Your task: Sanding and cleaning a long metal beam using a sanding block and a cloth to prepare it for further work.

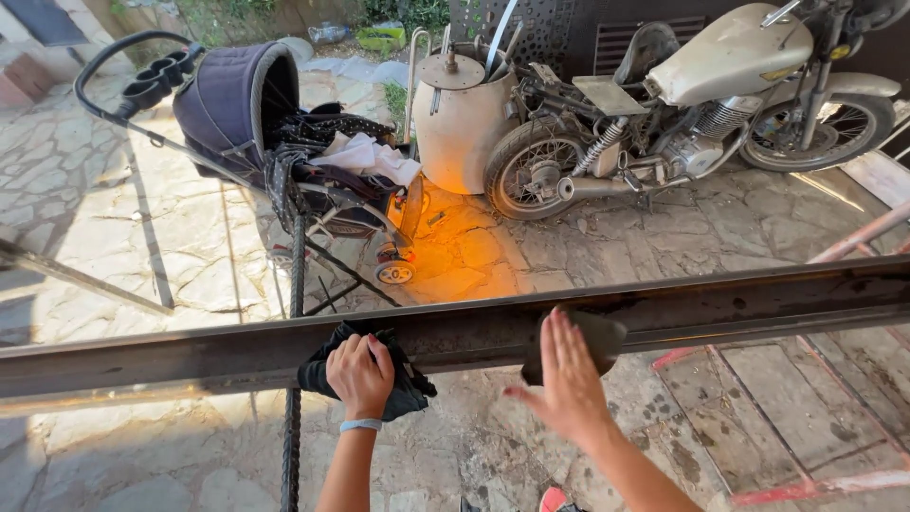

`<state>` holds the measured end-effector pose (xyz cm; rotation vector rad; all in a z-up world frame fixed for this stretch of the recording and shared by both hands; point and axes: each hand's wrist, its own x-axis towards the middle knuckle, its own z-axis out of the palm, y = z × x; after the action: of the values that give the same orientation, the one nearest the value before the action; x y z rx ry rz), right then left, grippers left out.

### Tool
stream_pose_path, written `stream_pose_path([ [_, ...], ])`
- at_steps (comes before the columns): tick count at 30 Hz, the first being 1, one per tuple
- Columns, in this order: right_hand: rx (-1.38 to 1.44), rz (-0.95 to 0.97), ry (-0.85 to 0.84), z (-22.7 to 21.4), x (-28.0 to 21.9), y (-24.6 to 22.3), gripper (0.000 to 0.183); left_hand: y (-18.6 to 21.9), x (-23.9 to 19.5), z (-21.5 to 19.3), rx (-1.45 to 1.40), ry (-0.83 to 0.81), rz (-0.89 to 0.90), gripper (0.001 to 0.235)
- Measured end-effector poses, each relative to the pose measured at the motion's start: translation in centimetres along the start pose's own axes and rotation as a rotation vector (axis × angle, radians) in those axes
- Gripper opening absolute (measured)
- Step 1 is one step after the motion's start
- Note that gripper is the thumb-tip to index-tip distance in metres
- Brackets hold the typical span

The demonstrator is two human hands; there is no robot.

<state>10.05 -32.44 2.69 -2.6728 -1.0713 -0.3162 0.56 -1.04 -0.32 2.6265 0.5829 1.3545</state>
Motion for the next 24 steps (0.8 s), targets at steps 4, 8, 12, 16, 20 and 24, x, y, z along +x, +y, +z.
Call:
stream_pose_path([
  [4,0.007,0.016,0.021,0.7,2.6,-0.6,0.13,-0.1,-0.4,0.3,0.021,0.006,0.012,0.05],
  [8,-0.041,-0.086,-0.017,-1.3,0.2,-2.6,0.127,0.1,-0.3,0.1,-0.013,-0.016,-0.005,0.05],
  [12,-0.203,0.009,0.004,-1.7,-0.4,1.5,0.122,0.0,-0.2,0.0,-0.048,-0.043,-0.021,0.05],
  [16,-0.189,0.049,-0.059,-0.4,2.3,1.1,0.124,0.2,-0.3,0.2,-0.038,-0.046,-0.019,0.051],
  [20,-0.423,-0.111,0.108,-1.3,-0.6,-0.6,0.125,0.2,-0.3,-0.1,-0.031,-0.062,-0.031,0.053],
  [24,-0.217,-0.011,0.028,-2.0,-1.0,3.0,0.121,0.1,-0.1,-0.1,-0.04,-0.054,-0.03,0.052],
])
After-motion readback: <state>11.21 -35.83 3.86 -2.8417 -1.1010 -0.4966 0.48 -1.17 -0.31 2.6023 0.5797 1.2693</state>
